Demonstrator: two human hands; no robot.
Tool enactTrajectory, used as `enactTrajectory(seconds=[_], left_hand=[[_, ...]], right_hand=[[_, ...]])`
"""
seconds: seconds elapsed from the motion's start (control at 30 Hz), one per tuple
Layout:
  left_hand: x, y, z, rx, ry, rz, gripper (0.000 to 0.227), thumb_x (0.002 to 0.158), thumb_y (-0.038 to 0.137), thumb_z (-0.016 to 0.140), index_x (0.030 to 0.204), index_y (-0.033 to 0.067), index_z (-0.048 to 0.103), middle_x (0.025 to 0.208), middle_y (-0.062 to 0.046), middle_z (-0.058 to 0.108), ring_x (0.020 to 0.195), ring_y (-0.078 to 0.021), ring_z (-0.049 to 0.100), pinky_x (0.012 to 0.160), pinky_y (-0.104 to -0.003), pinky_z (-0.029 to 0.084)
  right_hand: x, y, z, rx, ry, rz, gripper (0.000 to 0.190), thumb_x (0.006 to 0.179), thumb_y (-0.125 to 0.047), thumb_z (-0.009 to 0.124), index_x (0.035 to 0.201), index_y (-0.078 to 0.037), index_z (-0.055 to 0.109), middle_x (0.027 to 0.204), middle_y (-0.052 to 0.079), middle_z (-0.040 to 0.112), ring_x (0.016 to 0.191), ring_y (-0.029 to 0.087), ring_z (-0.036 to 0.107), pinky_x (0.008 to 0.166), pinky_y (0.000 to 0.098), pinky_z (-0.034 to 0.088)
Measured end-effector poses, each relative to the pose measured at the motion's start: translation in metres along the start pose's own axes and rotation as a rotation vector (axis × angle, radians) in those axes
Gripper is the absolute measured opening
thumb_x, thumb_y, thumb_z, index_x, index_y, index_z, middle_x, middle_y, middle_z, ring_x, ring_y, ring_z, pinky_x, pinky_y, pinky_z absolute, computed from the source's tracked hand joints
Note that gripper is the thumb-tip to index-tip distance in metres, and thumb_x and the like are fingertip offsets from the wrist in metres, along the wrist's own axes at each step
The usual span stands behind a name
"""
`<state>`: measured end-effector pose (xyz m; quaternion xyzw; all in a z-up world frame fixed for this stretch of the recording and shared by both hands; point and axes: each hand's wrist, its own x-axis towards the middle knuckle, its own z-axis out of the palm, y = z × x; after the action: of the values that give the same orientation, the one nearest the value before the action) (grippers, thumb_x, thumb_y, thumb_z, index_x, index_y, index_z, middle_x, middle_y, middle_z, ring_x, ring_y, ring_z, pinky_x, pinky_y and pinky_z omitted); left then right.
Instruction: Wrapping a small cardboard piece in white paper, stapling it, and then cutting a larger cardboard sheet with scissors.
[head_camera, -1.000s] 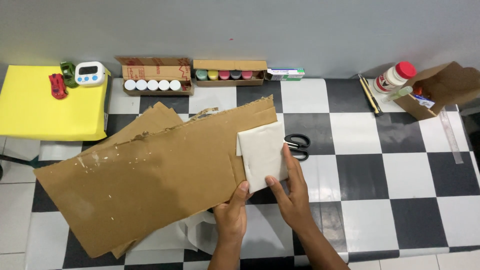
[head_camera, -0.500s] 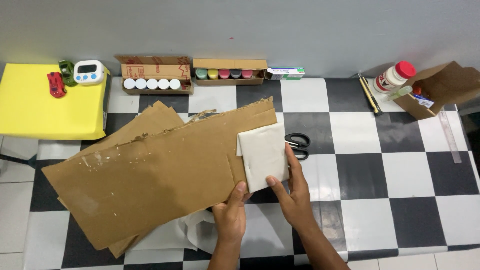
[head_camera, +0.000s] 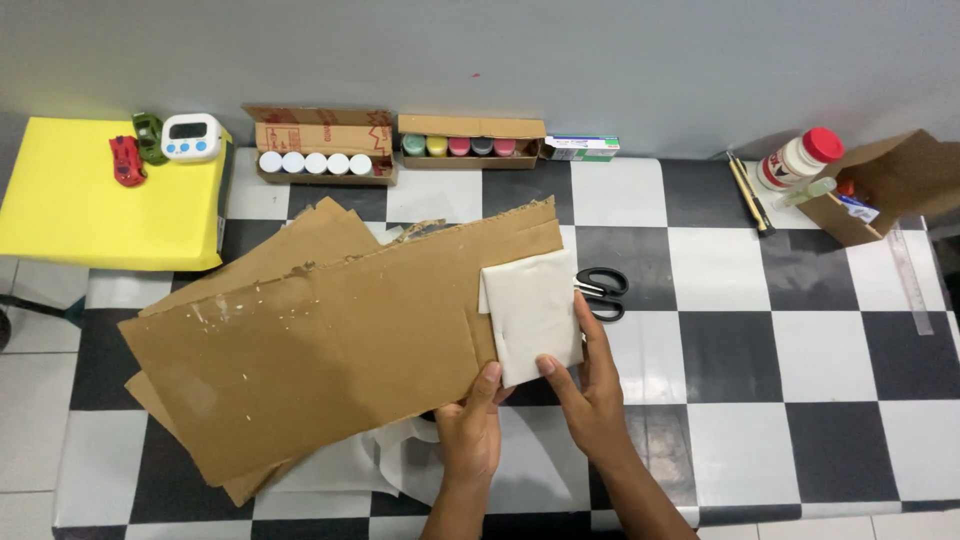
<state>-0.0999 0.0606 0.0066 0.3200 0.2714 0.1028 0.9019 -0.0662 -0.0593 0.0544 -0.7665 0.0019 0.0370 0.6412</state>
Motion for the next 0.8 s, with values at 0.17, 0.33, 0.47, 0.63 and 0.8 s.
enactTrajectory(seconds=[0.17, 0.33, 0.47, 0.63, 0.8], left_hand=[[0.000, -0.001, -0.001, 0.028, -0.018, 0.030, 0.060, 0.084, 0.006, 0.074, 0.142, 0.0071, 0.056, 0.135, -0.013, 0.068, 0.117, -0.0314, 0.069, 0.086, -0.048, 0.063], [-0.003, 0.014, 0.006, 0.160, -0.038, 0.130, 0.058, 0.085, 0.011, 0.074, 0.140, 0.0002, 0.058, 0.144, -0.013, 0.062, 0.134, -0.0293, 0.060, 0.114, -0.045, 0.051], [0.002, 0.015, 0.001, 0.160, 0.032, 0.103, 0.066, 0.081, 0.009, 0.075, 0.143, 0.0014, 0.054, 0.146, -0.011, 0.060, 0.133, -0.0255, 0.059, 0.115, -0.041, 0.049], [0.008, 0.021, -0.005, 0.125, 0.141, 0.036, 0.063, 0.081, 0.008, 0.074, 0.141, 0.0035, 0.056, 0.137, -0.011, 0.067, 0.113, -0.0302, 0.069, 0.080, -0.045, 0.064], [0.011, 0.047, -0.001, 0.105, 0.142, 0.103, 0.074, 0.082, 0.009, 0.070, 0.152, 0.0146, 0.044, 0.144, -0.007, 0.060, 0.123, -0.0272, 0.064, 0.085, -0.047, 0.063]], right_hand=[[0.003, 0.011, -0.003, 0.128, 0.021, 0.017, 0.078, 0.091, -0.022, 0.065, 0.158, -0.007, 0.028, 0.165, 0.011, 0.034, 0.151, 0.023, 0.037, 0.119, 0.0365, 0.038], [0.007, 0.016, -0.009, 0.202, 0.066, -0.022, 0.079, 0.091, -0.022, 0.065, 0.158, -0.006, 0.027, 0.164, 0.012, 0.035, 0.149, 0.024, 0.038, 0.118, 0.0379, 0.038], [0.012, 0.013, -0.019, 0.155, 0.165, 0.033, 0.076, 0.090, -0.022, 0.063, 0.158, -0.008, 0.031, 0.159, 0.011, 0.043, 0.143, 0.023, 0.046, 0.111, 0.0365, 0.045], [0.023, 0.007, -0.045, 0.178, 0.348, 0.072, 0.074, 0.090, -0.015, 0.061, 0.157, -0.007, 0.029, 0.160, 0.015, 0.043, 0.144, 0.027, 0.046, 0.112, 0.0378, 0.045], [0.030, 0.020, -0.089, -0.189, 0.467, 0.190, 0.062, 0.096, -0.020, 0.059, 0.155, -0.016, 0.041, 0.154, 0.013, 0.049, 0.130, 0.022, 0.052, 0.101, 0.0345, 0.045]])
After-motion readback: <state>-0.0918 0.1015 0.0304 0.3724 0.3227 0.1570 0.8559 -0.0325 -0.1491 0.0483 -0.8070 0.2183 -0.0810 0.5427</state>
